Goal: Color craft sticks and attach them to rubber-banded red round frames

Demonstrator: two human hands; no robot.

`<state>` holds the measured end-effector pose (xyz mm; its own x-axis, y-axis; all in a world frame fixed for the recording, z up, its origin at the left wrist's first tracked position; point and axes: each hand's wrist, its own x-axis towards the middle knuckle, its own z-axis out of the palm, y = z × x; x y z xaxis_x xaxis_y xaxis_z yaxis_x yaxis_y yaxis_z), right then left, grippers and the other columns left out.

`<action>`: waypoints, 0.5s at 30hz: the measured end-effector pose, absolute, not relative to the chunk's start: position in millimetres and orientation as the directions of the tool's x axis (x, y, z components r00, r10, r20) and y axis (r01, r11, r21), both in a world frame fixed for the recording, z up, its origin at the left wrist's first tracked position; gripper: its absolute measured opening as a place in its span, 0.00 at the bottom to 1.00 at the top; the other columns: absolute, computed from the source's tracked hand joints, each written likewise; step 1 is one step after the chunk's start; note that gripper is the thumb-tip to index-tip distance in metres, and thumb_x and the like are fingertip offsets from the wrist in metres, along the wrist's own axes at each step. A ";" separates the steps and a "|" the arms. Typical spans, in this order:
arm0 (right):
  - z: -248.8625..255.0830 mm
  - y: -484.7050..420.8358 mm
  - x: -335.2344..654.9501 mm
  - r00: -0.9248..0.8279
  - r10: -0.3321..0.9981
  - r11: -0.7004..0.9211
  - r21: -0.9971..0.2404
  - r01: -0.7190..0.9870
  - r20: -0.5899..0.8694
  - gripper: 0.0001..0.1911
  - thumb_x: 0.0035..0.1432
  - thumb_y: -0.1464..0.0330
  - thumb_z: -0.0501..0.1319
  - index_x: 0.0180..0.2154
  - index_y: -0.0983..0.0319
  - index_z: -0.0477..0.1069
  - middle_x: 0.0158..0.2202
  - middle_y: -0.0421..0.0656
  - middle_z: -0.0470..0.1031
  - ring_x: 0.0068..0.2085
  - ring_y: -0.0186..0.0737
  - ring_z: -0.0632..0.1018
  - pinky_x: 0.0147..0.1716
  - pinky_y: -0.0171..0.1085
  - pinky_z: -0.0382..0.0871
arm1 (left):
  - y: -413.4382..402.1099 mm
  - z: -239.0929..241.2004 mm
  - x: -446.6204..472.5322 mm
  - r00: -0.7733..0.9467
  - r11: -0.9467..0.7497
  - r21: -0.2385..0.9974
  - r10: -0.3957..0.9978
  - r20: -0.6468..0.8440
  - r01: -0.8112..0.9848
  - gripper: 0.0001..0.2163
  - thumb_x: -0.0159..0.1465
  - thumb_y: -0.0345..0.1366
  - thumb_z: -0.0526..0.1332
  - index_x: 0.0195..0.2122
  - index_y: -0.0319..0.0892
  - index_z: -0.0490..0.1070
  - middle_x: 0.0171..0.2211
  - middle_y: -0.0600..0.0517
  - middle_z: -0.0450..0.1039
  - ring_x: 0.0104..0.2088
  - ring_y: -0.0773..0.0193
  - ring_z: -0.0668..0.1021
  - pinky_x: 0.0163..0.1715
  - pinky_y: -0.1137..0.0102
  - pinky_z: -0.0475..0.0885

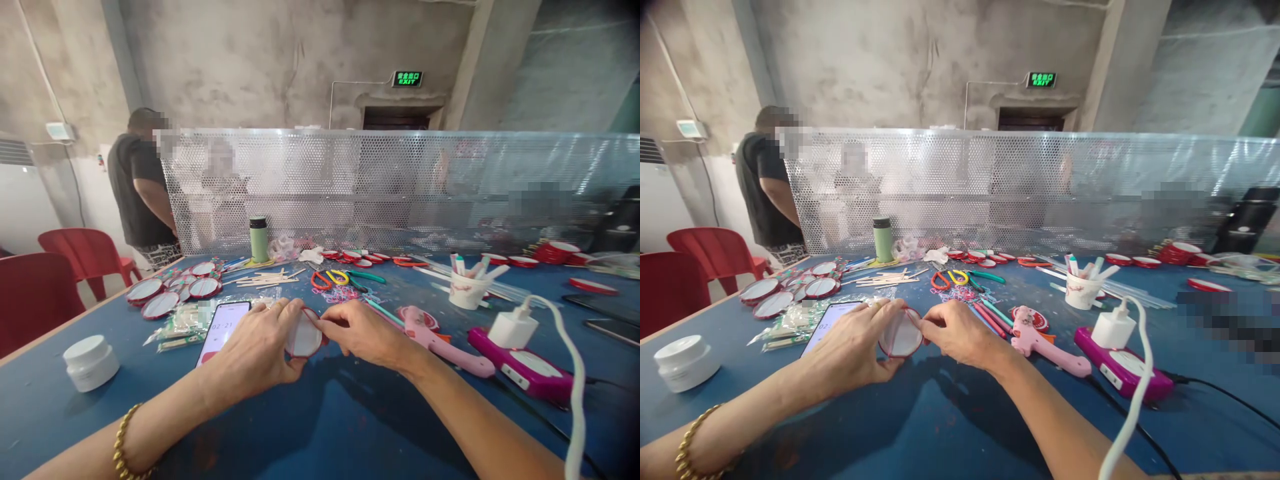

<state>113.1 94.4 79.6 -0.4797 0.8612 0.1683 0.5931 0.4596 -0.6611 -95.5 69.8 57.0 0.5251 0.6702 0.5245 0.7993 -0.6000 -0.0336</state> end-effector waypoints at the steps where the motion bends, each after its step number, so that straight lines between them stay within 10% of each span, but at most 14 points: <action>1: 80.0 93.8 112.3 -0.468 0.871 0.433 -0.687 0.584 0.151 0.18 0.62 0.59 0.61 0.25 0.63 0.76 0.16 0.37 0.69 0.18 0.31 0.69 0.19 0.31 0.58 | 70.8 58.8 -96.9 0.497 -0.573 -0.031 0.681 0.538 0.819 0.23 0.58 0.36 0.60 0.54 0.38 0.62 0.48 0.38 0.76 0.45 0.45 0.80 0.46 0.52 0.74; 9: 69.2 93.3 104.7 -0.543 0.839 0.170 -0.963 0.208 0.031 0.10 0.56 0.64 0.66 0.37 0.63 0.78 0.37 0.44 0.83 0.17 0.25 0.73 0.15 0.27 0.61 | 76.0 66.4 -106.5 0.200 -0.359 0.149 0.766 0.611 0.921 0.28 0.58 0.43 0.64 0.57 0.39 0.63 0.48 0.38 0.77 0.47 0.44 0.80 0.43 0.56 0.74; 15: 67.3 90.6 101.6 -0.550 0.832 0.118 -0.992 0.049 0.071 0.14 0.60 0.59 0.65 0.37 0.65 0.75 0.34 0.45 0.83 0.15 0.24 0.70 0.15 0.27 0.61 | 73.8 67.8 -106.3 0.227 -0.432 0.244 0.783 0.579 0.868 0.26 0.59 0.44 0.64 0.56 0.39 0.64 0.46 0.41 0.77 0.42 0.49 0.81 0.40 0.59 0.74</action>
